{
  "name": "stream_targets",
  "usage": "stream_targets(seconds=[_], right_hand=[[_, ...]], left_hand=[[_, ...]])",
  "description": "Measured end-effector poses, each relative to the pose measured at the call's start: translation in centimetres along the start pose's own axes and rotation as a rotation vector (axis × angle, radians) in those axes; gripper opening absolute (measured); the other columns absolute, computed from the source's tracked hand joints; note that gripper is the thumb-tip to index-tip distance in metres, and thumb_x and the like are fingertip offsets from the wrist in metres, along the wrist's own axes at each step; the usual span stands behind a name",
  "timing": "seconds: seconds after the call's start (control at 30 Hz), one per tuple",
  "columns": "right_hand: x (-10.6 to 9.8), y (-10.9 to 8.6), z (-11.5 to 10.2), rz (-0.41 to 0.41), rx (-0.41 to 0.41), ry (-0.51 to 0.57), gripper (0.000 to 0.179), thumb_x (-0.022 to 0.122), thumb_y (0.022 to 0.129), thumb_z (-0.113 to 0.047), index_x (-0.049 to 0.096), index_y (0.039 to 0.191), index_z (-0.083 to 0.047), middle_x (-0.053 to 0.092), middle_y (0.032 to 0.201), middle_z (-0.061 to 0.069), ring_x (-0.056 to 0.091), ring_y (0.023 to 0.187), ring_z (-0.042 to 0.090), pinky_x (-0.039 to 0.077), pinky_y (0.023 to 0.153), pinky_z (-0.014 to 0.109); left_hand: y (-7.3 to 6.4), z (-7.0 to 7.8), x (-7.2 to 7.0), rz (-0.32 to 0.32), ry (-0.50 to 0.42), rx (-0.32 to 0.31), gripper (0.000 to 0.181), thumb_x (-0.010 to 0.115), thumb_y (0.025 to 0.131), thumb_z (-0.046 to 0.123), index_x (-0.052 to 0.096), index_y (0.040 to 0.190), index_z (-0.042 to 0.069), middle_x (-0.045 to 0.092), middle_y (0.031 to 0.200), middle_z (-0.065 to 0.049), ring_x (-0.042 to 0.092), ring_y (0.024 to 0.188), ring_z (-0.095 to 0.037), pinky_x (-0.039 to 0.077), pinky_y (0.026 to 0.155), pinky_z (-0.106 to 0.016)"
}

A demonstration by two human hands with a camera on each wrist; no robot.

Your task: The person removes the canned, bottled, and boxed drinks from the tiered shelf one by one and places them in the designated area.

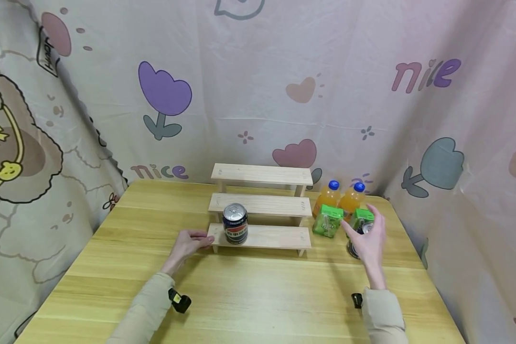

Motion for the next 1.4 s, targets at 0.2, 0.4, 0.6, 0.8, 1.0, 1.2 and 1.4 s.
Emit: stream_targets(seconds=[0.2,0.4,0.6,0.8,1.0,1.2,1.4], right_hand=[[1.7,-0.1,-2.6,-0.1,-0.06,0.062,0.082,0.084,0.08,-0.019,0.04,0.148,-0.002,0.043,0.151,0.023,0.039,0.139,0.041,0.028,0.118,0.064],[4.8,-0.9,-5.1,-0.232,-0.096,0.142,0.086,0.086,0.078,-0.017,0.04,0.149,-0.002,0.045,0.149,0.023,0.041,0.139,0.041,0.031,0.12,0.059],[8.8,-2.4,-7.9,-0.365,-0.122,0.189,0.085,0.087,0.077,-0.02,0.042,0.148,-0.005,0.049,0.147,0.018,0.043,0.139,0.037,0.033,0.121,0.054],[12.4,-4.2,-9.9,-0.459,-0.139,0.2,0.081,0.088,0.076,-0.024,0.047,0.144,-0.008,0.053,0.145,0.015,0.048,0.136,0.034,0.035,0.12,0.054],[15.1,-5.8,-11.1,-0.552,-0.133,0.265,0.081,0.088,0.076,-0.024,0.047,0.144,-0.007,0.053,0.145,0.015,0.048,0.135,0.033,0.037,0.117,0.057],[17.3,-6.9,-12.2,-0.628,-0.138,0.309,0.081,0.087,0.077,-0.025,0.046,0.145,-0.007,0.052,0.146,0.017,0.048,0.135,0.033,0.037,0.117,0.057],[19.1,-7.7,-13.0,-0.671,-0.153,0.311,0.079,0.087,0.077,-0.024,0.047,0.143,-0.005,0.054,0.143,0.016,0.05,0.134,0.034,0.04,0.115,0.056]], left_hand=[[0.0,-0.1,0.2,-0.002,-0.014,-0.002,0.048,0.074,0.091,0.009,0.055,0.127,-0.017,0.072,0.111,-0.028,0.075,0.087,-0.018,0.062,0.088,-0.033],[0.0,0.0,0.2,-0.004,-0.011,0.001,0.049,0.073,0.091,0.009,0.055,0.127,-0.018,0.073,0.111,-0.028,0.075,0.087,-0.017,0.062,0.089,-0.034],[0.1,-0.1,0.1,0.006,0.024,-0.011,0.048,0.074,0.092,0.014,0.057,0.126,-0.014,0.071,0.115,-0.028,0.074,0.088,-0.017,0.06,0.092,-0.037],[0.1,-0.1,0.0,-0.004,-0.002,-0.006,0.048,0.074,0.091,0.011,0.056,0.127,-0.016,0.071,0.113,-0.028,0.074,0.087,-0.017,0.061,0.091,-0.037],[0.1,-0.1,0.1,-0.02,-0.046,0.001,0.049,0.073,0.091,0.008,0.053,0.128,-0.018,0.073,0.109,-0.026,0.074,0.083,-0.013,0.062,0.086,-0.032],[0.2,-0.2,0.2,-0.023,-0.075,0.0,0.048,0.072,0.091,0.004,0.053,0.127,-0.02,0.074,0.106,-0.025,0.074,0.08,-0.011,0.063,0.083,-0.029],[0.2,-0.2,0.1,-0.022,-0.05,-0.002,0.049,0.074,0.09,0.007,0.054,0.127,-0.019,0.074,0.107,-0.025,0.074,0.082,-0.013,0.063,0.085,-0.031]])
Point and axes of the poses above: each hand's wrist, its own y-axis towards the middle knuckle, its own x-axis out of the palm, z = x × y, the point moved 6 cm from there along y, towards the middle knuckle
